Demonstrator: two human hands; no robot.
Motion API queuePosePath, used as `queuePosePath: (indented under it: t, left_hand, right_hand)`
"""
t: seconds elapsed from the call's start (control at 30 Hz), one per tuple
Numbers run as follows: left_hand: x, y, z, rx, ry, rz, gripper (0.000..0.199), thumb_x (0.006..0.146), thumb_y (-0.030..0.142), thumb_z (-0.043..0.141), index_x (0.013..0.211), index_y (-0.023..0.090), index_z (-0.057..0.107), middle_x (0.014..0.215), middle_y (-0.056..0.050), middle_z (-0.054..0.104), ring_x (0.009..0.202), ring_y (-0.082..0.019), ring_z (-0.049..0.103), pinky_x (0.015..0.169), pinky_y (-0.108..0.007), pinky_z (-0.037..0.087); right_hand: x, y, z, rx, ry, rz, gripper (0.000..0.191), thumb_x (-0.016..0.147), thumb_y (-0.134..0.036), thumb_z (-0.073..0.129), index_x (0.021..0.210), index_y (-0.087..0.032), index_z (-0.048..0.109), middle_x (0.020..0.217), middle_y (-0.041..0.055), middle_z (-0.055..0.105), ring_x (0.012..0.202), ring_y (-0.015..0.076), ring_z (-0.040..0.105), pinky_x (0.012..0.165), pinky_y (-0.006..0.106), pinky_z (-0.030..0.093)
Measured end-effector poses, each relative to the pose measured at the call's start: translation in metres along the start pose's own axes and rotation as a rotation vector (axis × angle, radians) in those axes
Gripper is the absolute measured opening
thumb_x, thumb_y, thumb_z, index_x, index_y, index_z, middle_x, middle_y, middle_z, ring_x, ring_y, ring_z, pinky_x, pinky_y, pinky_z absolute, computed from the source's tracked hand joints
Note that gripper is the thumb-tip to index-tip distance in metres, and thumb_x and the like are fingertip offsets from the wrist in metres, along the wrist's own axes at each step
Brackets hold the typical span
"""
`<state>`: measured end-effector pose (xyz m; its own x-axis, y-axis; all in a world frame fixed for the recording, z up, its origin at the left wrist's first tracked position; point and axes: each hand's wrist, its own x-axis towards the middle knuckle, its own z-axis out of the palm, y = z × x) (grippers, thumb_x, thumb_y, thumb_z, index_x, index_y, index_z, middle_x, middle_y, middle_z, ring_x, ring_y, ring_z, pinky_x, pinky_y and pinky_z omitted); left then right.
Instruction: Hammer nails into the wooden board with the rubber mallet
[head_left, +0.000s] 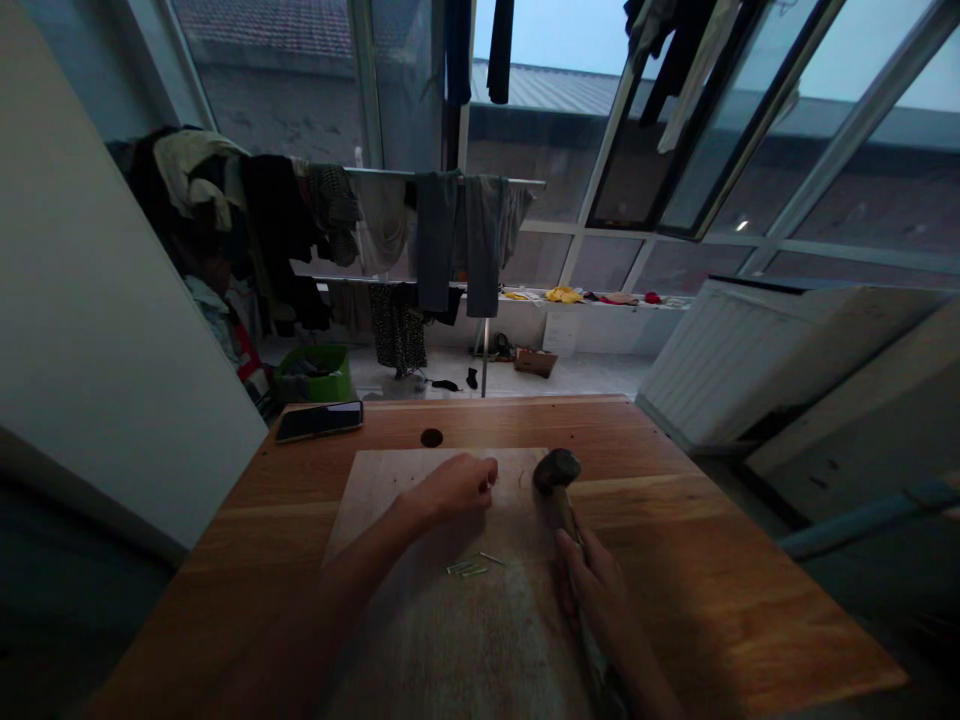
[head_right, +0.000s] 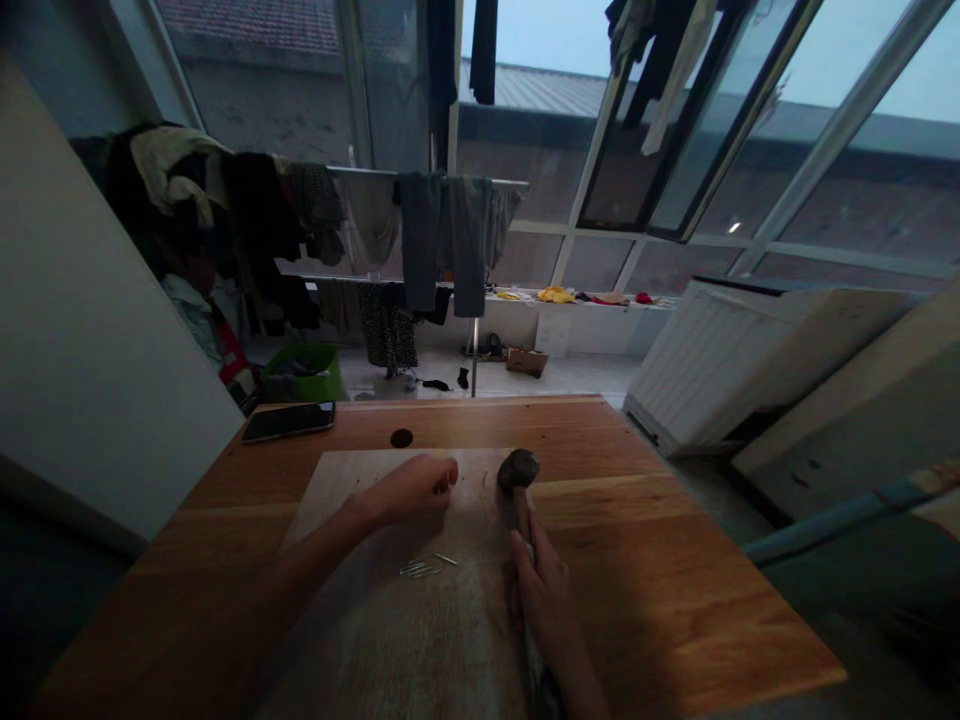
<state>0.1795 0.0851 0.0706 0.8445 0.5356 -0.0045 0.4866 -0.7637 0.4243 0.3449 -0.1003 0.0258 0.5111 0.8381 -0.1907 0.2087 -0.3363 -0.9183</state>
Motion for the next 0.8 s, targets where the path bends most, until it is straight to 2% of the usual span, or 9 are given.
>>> queuePosePath:
  t: [0.07,0.17,0.2,0.27,0.33,0.47,0.57,0.67,0.8]
  left_hand:
    - [0.01,-0.006,0.005,-0.012,0.028,0.004,0.022,0.082,0.012,0.061,0.1,0.017,0.072,0.088,-0.005,0.073,0.08,-0.019,0.066,0.07,-0.026,0.045]
    - [0.018,-0.009,0.01,0.084,0.043,0.019,0.019,0.087,0.014,0.057,0.093,0.016,0.075,0.096,-0.01,0.073,0.088,-0.022,0.067,0.078,-0.029,0.048]
    - [0.019,-0.008,0.01,0.122,0.045,0.021,0.02,0.088,0.015,0.056,0.092,0.016,0.075,0.098,-0.011,0.073,0.089,-0.022,0.067,0.079,-0.03,0.049]
    - [0.019,-0.005,0.008,0.183,0.035,0.025,0.022,0.09,0.015,0.054,0.094,0.015,0.076,0.099,-0.012,0.072,0.09,-0.023,0.067,0.079,-0.031,0.049]
    - [0.019,0.0,0.004,0.221,0.012,0.037,0.024,0.092,0.016,0.052,0.094,0.015,0.076,0.1,-0.013,0.072,0.091,-0.023,0.067,0.081,-0.031,0.05]
    - [0.023,0.004,0.002,0.224,0.011,0.043,0.024,0.09,0.013,0.051,0.088,0.014,0.075,0.098,-0.014,0.071,0.089,-0.024,0.067,0.081,-0.032,0.049]
    - [0.028,0.0,0.011,0.12,0.064,0.039,0.02,0.085,0.011,0.054,0.083,0.015,0.073,0.092,-0.012,0.071,0.084,-0.022,0.066,0.077,-0.031,0.048]
    - [0.03,-0.007,0.025,-0.085,0.155,0.018,0.016,0.082,0.011,0.056,0.079,0.015,0.071,0.083,-0.006,0.07,0.077,-0.018,0.063,0.07,-0.027,0.045]
    - [0.03,-0.016,0.039,-0.338,0.265,-0.046,0.012,0.08,0.011,0.059,0.081,0.012,0.071,0.075,-0.003,0.068,0.069,-0.015,0.061,0.066,-0.025,0.044]
  right_hand:
    - [0.002,0.001,-0.001,-0.019,0.02,-0.01,0.082,0.088,-0.066,0.046,0.151,-0.014,0.046,0.053,-0.005,0.051,0.049,0.0203,0.052,0.051,0.03,0.043]
    - [0.003,0.002,-0.002,-0.053,0.085,-0.073,0.082,0.085,-0.067,0.05,0.146,-0.013,0.054,0.074,0.0045,0.068,0.073,0.0245,0.066,0.068,0.031,0.05]
    - [0.003,0.002,-0.001,-0.06,0.089,-0.078,0.081,0.085,-0.067,0.05,0.146,-0.013,0.054,0.076,0.0052,0.069,0.074,0.0246,0.066,0.069,0.031,0.05]
    - [0.002,0.001,-0.001,-0.061,0.054,-0.053,0.081,0.087,-0.066,0.047,0.148,-0.011,0.051,0.062,0.0003,0.063,0.058,0.0224,0.061,0.058,0.03,0.048]
    - [0.0,0.0,0.0,-0.046,0.012,-0.018,0.08,0.09,-0.064,0.044,0.15,-0.011,0.047,0.049,-0.0061,0.05,0.043,0.0197,0.051,0.048,0.029,0.042]
    - [-0.001,-0.001,0.0,-0.025,0.011,-0.033,0.078,0.091,-0.064,0.045,0.15,-0.014,0.049,0.051,-0.0055,0.052,0.045,0.0192,0.053,0.049,0.029,0.043]
    - [0.0,0.001,-0.002,-0.049,0.015,-0.038,0.074,0.091,-0.065,0.045,0.147,-0.018,0.054,0.055,-0.0019,0.06,0.052,0.0222,0.06,0.054,0.032,0.048]
    - [0.001,0.002,-0.003,-0.061,0.055,-0.05,0.072,0.089,-0.066,0.049,0.143,-0.019,0.059,0.064,0.0018,0.068,0.064,0.0259,0.067,0.062,0.034,0.052]
    - [0.001,0.001,-0.003,-0.069,0.07,-0.067,0.074,0.089,-0.066,0.05,0.145,-0.019,0.058,0.073,0.0043,0.073,0.073,0.0271,0.07,0.069,0.036,0.055]
